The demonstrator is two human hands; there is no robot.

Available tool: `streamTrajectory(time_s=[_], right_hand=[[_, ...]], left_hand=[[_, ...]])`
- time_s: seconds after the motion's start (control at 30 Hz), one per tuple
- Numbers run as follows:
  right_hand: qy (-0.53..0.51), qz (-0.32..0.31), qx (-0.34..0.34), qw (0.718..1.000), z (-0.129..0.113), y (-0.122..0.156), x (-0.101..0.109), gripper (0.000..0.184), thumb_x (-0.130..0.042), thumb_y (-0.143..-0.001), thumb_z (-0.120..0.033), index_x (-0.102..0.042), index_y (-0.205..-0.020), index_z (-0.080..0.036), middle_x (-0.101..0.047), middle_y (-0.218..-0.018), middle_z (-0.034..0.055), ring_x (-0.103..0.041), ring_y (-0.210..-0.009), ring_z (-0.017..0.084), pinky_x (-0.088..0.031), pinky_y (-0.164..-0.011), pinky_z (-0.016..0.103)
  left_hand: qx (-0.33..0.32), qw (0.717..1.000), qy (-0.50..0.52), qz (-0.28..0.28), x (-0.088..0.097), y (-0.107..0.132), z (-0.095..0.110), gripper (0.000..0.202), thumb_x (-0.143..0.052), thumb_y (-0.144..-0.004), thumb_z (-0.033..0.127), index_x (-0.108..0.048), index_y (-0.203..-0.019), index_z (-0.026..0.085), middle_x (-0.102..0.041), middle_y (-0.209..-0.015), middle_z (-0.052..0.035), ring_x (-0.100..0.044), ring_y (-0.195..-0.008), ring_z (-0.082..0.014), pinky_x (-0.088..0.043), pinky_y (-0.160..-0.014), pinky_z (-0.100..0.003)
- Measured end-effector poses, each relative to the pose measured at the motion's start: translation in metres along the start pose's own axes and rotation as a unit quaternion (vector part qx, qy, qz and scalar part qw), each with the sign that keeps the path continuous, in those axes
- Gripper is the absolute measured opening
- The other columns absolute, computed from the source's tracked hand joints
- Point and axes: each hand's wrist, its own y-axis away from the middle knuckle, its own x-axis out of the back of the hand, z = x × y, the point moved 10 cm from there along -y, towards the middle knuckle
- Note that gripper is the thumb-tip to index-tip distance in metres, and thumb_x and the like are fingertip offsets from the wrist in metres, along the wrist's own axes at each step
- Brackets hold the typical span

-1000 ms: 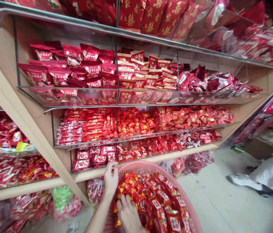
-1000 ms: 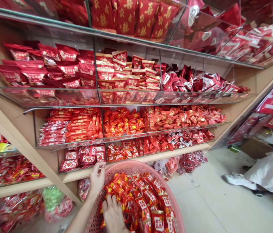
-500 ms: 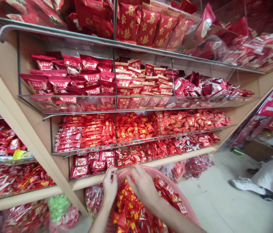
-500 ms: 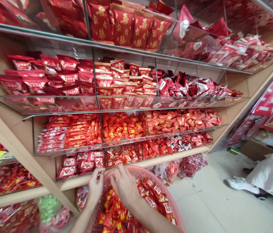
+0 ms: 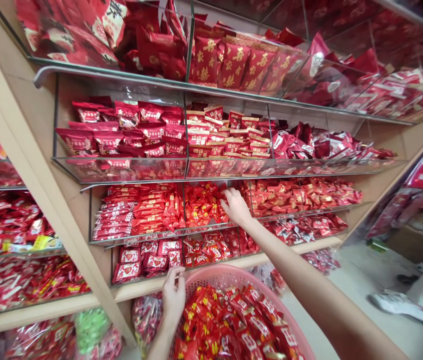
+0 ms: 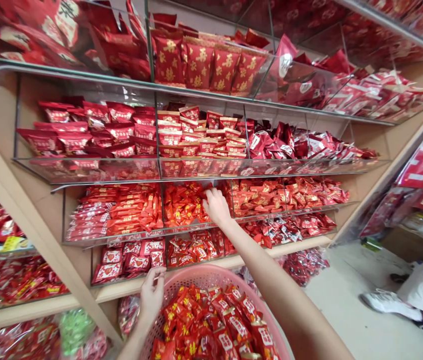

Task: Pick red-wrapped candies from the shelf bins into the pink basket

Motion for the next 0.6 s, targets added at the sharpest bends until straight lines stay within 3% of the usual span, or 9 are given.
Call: streamTrajectory(time_s=[0.23, 0.4, 0.5, 0.6], right_hand=[[-0.017, -0.025, -0.014, 0.999, -0.028, -0.037, -0.010, 0.045, -0.033, -0.091, -0.044, -0.047, -0.123, -0.015, -0.051, -0.123, 0.0152, -0.043, -0.114, 0.028, -0.033, -0.095, 0.039], [-0.051, -0.124, -0.009, 0.991, -0.044, -0.068, -0.033, 0.062, -0.027, -0.086, -0.064, -0.048, -0.125, -0.021, -0.052, -0.129, 0.0112, -0.045, -0.118, 0.028, -0.030, -0.099, 0.041], [-0.065, -0.175, -0.014, 0.982, -0.045, -0.073, -0.048, 0.067, -0.031, -0.080, -0.071, -0.049, -0.126, -0.025, -0.052, -0.131, 0.0089, -0.046, -0.117, 0.028, -0.032, -0.098, 0.042], [-0.048, -0.177, 0.004, 0.983, -0.044, -0.072, -0.051, 0.066, -0.038, -0.078, -0.069, -0.049, -0.128, -0.027, -0.053, -0.130, 0.0069, -0.046, -0.118, 0.029, -0.033, -0.098, 0.042]], left_hand=[[-0.005, 1.000, -0.007, 0.003, 0.001, -0.001, 0.003, 0.018, -0.046, -0.080, 0.028, -0.061, -0.085, 0.019, -0.063, -0.087, -0.0060, -0.060, -0.084, -0.0189, -0.049, -0.076, -0.032], [-0.016, 1.000, -0.001, 0.021, 0.006, -0.002, 0.006, 0.018, -0.048, -0.077, 0.028, -0.062, -0.083, 0.018, -0.064, -0.085, -0.0058, -0.062, -0.082, -0.0191, -0.050, -0.075, -0.031], [-0.009, 1.000, 0.003, 0.017, 0.005, -0.002, 0.006, 0.018, -0.048, -0.078, 0.029, -0.062, -0.083, 0.019, -0.065, -0.085, -0.0060, -0.062, -0.083, -0.0191, -0.050, -0.074, -0.031], [-0.004, 1.000, 0.004, 0.015, 0.005, -0.002, 0.005, 0.019, -0.048, -0.079, 0.030, -0.062, -0.083, 0.018, -0.064, -0.086, -0.0062, -0.062, -0.083, -0.0190, -0.050, -0.074, -0.031]])
